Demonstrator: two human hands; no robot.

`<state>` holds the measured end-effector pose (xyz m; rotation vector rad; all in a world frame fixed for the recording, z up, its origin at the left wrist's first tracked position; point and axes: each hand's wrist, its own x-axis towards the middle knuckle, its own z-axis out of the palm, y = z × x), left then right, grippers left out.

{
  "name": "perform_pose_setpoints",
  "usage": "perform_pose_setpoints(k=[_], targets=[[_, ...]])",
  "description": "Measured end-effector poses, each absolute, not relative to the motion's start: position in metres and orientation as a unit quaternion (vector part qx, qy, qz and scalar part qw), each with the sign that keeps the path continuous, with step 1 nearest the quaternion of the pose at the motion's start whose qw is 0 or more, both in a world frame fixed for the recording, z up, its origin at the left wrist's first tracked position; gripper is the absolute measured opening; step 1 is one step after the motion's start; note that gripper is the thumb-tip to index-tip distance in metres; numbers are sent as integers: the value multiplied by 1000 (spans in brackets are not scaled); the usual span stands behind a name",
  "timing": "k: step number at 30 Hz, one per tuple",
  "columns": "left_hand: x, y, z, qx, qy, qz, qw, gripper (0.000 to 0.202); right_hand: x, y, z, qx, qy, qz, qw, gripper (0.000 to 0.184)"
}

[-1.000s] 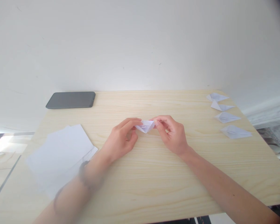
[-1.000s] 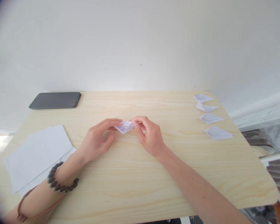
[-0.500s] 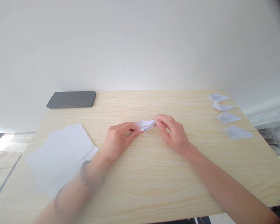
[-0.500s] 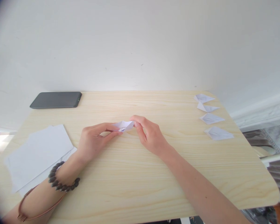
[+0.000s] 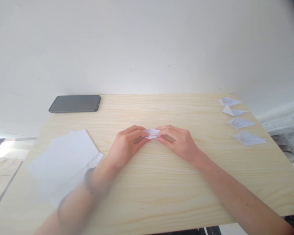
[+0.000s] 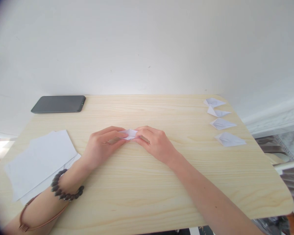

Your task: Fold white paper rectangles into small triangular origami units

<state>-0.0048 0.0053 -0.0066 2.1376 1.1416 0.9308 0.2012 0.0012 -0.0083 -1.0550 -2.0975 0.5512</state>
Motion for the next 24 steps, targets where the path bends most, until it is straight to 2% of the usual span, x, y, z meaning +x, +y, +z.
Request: perform_pose_setpoints(k=[7, 16, 24], targets=[[-3, 4, 0, 769, 444, 390, 244, 8, 198, -2, -8, -426, -783, 183, 415, 4], [-1, 3, 2, 775, 413, 431, 210, 5, 196, -3, -8, -429, -776, 154, 437, 4], [-2, 3, -2, 761, 443, 378, 285, 10, 201, 0, -9, -400, -798, 167, 419, 2]])
